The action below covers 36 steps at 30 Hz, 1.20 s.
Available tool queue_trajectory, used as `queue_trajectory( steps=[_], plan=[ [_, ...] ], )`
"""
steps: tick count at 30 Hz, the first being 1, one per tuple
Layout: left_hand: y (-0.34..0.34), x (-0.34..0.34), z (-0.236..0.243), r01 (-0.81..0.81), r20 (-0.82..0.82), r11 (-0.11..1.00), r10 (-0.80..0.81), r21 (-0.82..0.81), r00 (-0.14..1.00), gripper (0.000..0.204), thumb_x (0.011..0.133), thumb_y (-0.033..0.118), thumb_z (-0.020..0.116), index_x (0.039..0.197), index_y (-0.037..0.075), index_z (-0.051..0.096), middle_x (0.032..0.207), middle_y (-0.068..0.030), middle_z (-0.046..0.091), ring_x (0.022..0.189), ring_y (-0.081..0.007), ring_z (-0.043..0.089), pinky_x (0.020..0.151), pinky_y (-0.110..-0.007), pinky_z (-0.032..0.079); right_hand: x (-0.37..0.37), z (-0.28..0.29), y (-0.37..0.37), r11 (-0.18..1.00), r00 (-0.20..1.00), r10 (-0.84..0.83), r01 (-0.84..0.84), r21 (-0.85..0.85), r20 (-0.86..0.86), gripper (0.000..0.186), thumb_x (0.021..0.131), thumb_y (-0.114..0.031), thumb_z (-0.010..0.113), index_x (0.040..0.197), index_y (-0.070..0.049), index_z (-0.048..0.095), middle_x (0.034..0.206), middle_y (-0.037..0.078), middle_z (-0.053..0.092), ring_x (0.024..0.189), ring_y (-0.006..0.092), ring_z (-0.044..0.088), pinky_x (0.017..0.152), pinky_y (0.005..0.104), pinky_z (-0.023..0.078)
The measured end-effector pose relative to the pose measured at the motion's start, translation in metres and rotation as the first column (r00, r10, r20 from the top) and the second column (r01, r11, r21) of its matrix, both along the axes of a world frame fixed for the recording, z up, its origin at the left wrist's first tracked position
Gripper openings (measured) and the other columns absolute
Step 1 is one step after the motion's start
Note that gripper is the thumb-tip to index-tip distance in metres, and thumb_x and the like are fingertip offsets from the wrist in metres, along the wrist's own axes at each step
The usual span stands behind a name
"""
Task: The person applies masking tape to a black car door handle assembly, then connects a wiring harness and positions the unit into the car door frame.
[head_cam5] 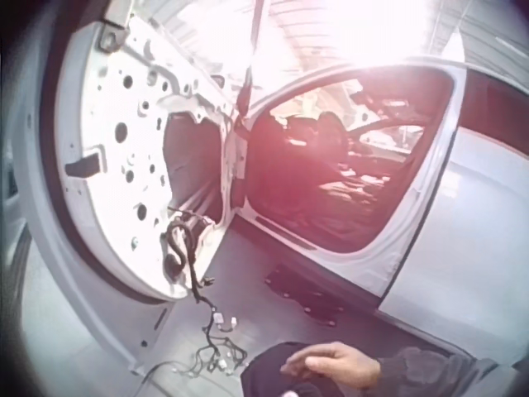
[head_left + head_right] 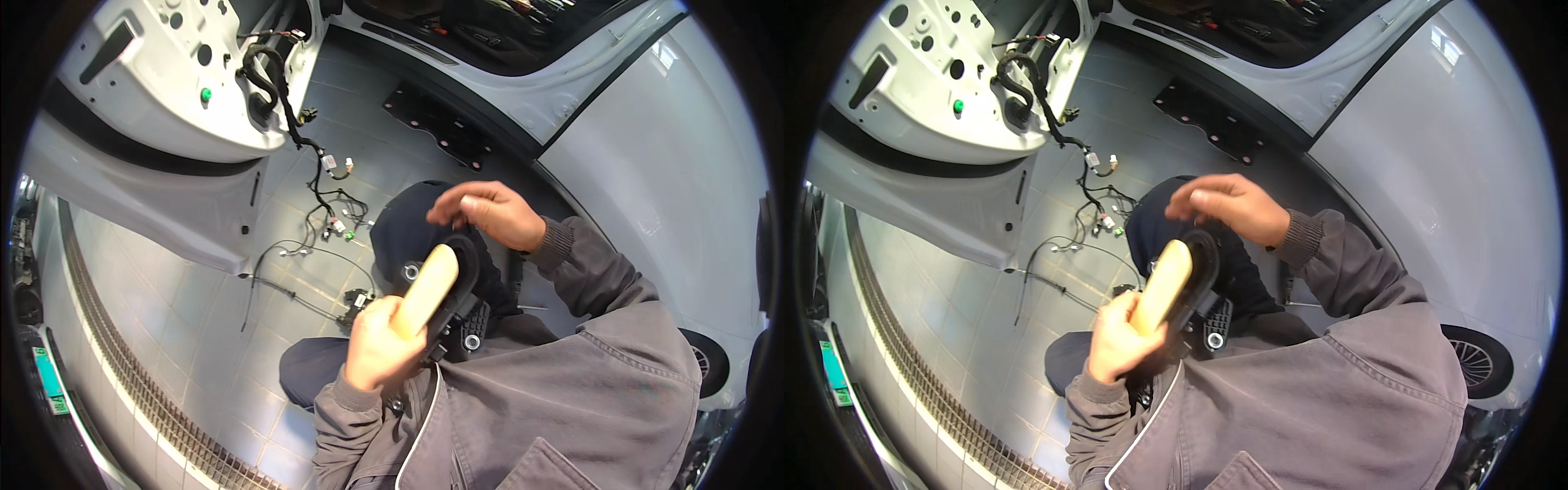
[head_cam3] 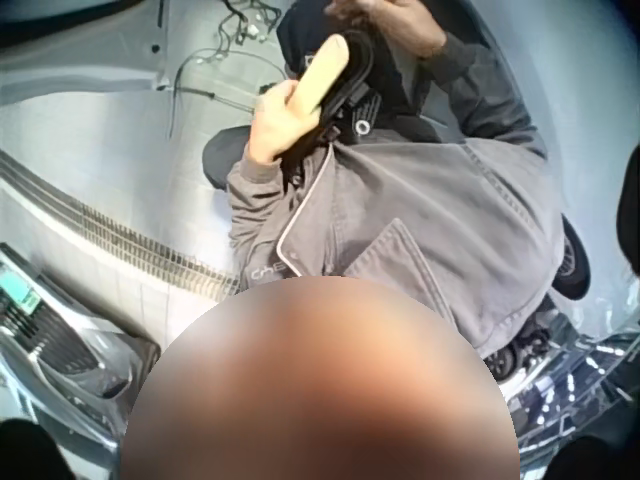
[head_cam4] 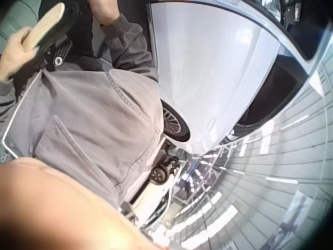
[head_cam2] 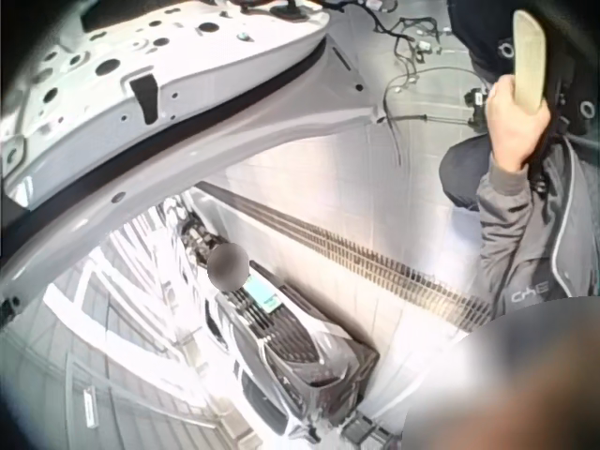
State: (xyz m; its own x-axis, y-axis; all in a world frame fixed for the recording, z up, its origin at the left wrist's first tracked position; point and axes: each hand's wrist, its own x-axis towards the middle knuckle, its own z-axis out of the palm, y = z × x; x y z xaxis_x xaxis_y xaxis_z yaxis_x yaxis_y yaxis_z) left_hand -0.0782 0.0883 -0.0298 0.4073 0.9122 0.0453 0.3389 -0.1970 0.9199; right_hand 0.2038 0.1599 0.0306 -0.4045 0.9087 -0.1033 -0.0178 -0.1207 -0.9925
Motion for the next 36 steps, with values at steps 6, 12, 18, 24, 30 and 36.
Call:
queue_trajectory(
  steps=[6, 12, 18, 24, 30, 36],
  plan=[
    [0.037, -0.062, 0.02, 0.016, 0.73, 0.963, 0.194, -0.27, 0.655, 0.048, 0.083, 0.015, 0.075, 0.122, -0.008, 0.06, 0.11, -0.01, 0.071, 0.094, -0.0186, 0.07, 0.086, -0.031, 0.056, -0.072, -0.054, -0.01, 0.986, 0.959, 0.016, -0.062, -0.156, -0.282, 0.067, 0.101, -0.038, 0.062, 0.153, -0.003, 0.039, 0.148, 0.012, 0.051, 0.13, 0.0225, 0.052, 0.106, 0.039, 0.043],
    [0.072, -0.084, 0.013, -0.143, 0.889, 0.97, 0.236, -0.194, 0.392, 0.037, 0.096, 0.02, 0.063, 0.126, -0.002, 0.059, 0.112, -0.01, 0.071, 0.09, -0.0205, 0.072, 0.076, -0.034, 0.062, -0.17, -0.065, -0.029, 0.981, 0.931, 0.171, -0.192, -0.035, -0.321, 0.118, 0.079, -0.018, 0.089, 0.162, -0.005, 0.006, 0.152, 0.015, 0.038, 0.133, 0.0247, 0.048, 0.11, 0.0401, 0.044],
    [0.064, -0.063, 0.0, -0.211, 0.871, 0.938, 0.336, -0.275, 0.359, 0.046, 0.088, 0.015, 0.077, 0.126, -0.004, 0.058, 0.114, -0.0107, 0.07, 0.097, -0.019, 0.071, 0.086, -0.032, 0.058, -0.173, -0.071, -0.034, 0.997, 0.993, 0.076, -0.072, 0.04, -0.087, 0.124, 0.072, -0.026, 0.094, 0.16, -0.001, 0.01, 0.155, 0.019, 0.034, 0.141, 0.0283, 0.042, 0.115, 0.0384, 0.039],
    [0.068, -0.011, -0.001, -0.304, 0.795, 0.932, 0.333, -0.197, 0.506, 0.053, 0.085, 0.002, 0.079, 0.131, -0.006, 0.054, 0.107, -0.0065, 0.066, 0.098, -0.0149, 0.065, 0.09, -0.029, 0.052, -0.143, -0.075, -0.052, 0.985, 0.99, -0.04, 0.017, -0.17, -0.133, 0.098, 0.071, -0.012, 0.092, 0.148, -0.004, 0.032, 0.134, 0.009, 0.052, 0.124, 0.0188, 0.051, 0.107, 0.036, 0.044],
    [0.071, 0.006, 0.016, -0.02, 0.688, 0.999, -0.01, 0.036, 0.726, 0.062, 0.08, 0.001, 0.075, 0.137, -0.003, 0.053, 0.143, -0.0128, 0.038, 0.116, -0.0172, 0.056, 0.093, -0.03, 0.05, -0.114, -0.084, -0.074, 0.992, 0.987, -0.121, 0.115, -0.055, -0.103, 0.053, 0.075, -0.011, 0.091, 0.121, -0.004, 0.064, 0.112, 0.003, 0.068, 0.104, 0.0149, 0.064, 0.094, 0.0322, 0.053],
    [0.074, -0.009, 0.019, 0.457, 0.801, 0.888, -0.244, -0.042, 0.547, 0.098, 0.071, 0.027, 0.075, 0.157, 0.007, 0.033, 0.163, -0.0122, 0.028, 0.104, -0.0149, 0.046, 0.085, -0.028, 0.04, -0.087, -0.107, -0.1, 0.982, 0.98, -0.191, 0.191, -0.011, -0.053, 0.065, 0.079, -0.018, 0.089, 0.135, -0.004, 0.059, 0.133, 0.008, 0.064, 0.126, 0.0197, 0.058, 0.111, 0.039, 0.043]
  ],
)
